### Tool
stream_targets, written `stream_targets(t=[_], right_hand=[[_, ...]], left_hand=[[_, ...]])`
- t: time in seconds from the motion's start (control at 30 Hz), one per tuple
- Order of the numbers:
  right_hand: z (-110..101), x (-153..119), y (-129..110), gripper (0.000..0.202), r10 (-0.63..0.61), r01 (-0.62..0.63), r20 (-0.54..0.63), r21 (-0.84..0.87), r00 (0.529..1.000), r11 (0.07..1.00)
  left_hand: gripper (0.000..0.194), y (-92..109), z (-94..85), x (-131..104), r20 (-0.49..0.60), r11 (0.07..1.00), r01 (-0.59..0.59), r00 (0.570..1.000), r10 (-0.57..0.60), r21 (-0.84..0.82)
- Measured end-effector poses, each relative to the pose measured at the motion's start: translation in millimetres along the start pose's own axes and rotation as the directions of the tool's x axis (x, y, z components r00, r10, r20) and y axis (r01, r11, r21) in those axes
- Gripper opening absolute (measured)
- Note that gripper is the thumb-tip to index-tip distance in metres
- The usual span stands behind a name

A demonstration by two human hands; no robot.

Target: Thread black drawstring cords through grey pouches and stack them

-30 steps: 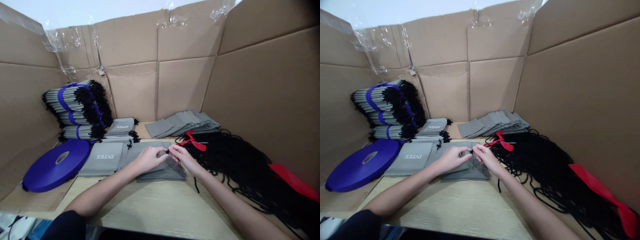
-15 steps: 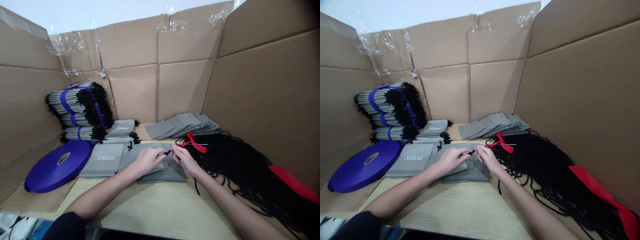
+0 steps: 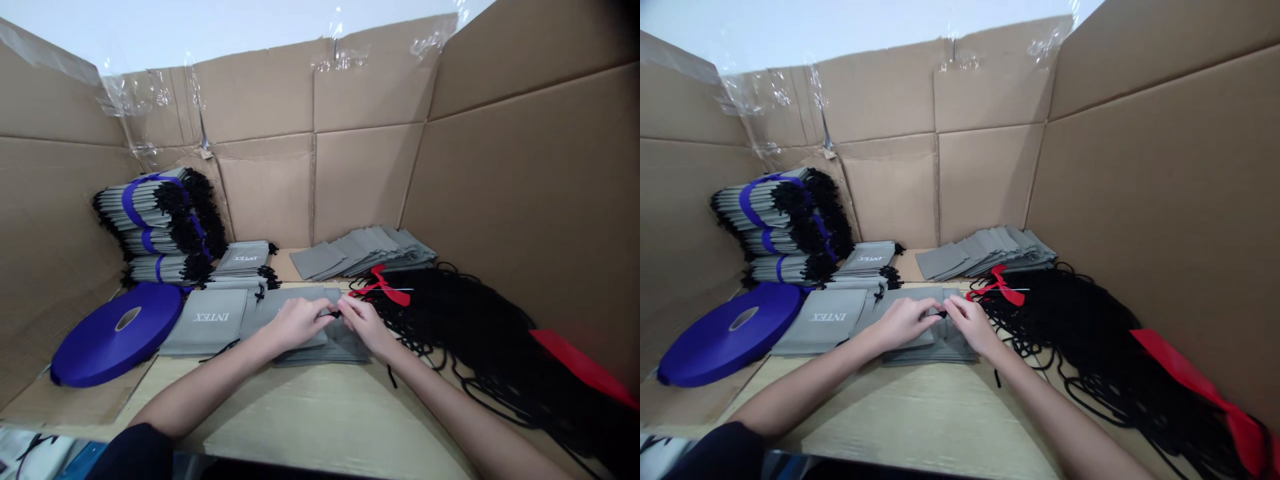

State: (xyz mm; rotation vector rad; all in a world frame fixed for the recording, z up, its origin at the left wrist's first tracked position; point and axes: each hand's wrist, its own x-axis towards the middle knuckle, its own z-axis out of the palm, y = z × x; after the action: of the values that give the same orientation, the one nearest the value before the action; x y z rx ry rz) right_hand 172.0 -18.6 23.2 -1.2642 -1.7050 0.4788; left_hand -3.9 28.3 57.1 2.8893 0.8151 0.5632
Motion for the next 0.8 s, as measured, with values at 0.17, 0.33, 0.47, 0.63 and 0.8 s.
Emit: stream_targets(t=[0.17,0.33,0.47,0.63,0.8], right_hand=[[3,-5,-2,0.026,-0.041,0.046,0.076,-0.068,0.996,0.997],[3,-4,-4,0.036,-0.016,0.019,0.074,-0.035,0.997,0.999],[4,-2,-3,0.035,0.033,-0.047,0.145,0.096,0.989,0.994],[9,-3,-8,0.037,0.107,-0.178,0.173,0.475,0.979,0.862],[13,-12,-28,0.038,0.131,-0.226,0.187,0.720,0.974,0.656]], left_hand=[[0.025,-3,2.4,1,-0.001,0.995,0.016,1.000,-0.017,-0.094],[0.030,-6,4.6,2,0.022,0.988,0.018,1.000,-0.015,-0.150],[0.027,-7,1.2,3,0.081,0.939,-0.027,0.995,0.058,-0.344],[0.022,-1,-10.0,4,0.040,0.831,-0.056,0.995,0.093,-0.554],[0.019,14,-17.6,-4,-0.186,0.901,-0.181,0.976,0.115,-0.393]])
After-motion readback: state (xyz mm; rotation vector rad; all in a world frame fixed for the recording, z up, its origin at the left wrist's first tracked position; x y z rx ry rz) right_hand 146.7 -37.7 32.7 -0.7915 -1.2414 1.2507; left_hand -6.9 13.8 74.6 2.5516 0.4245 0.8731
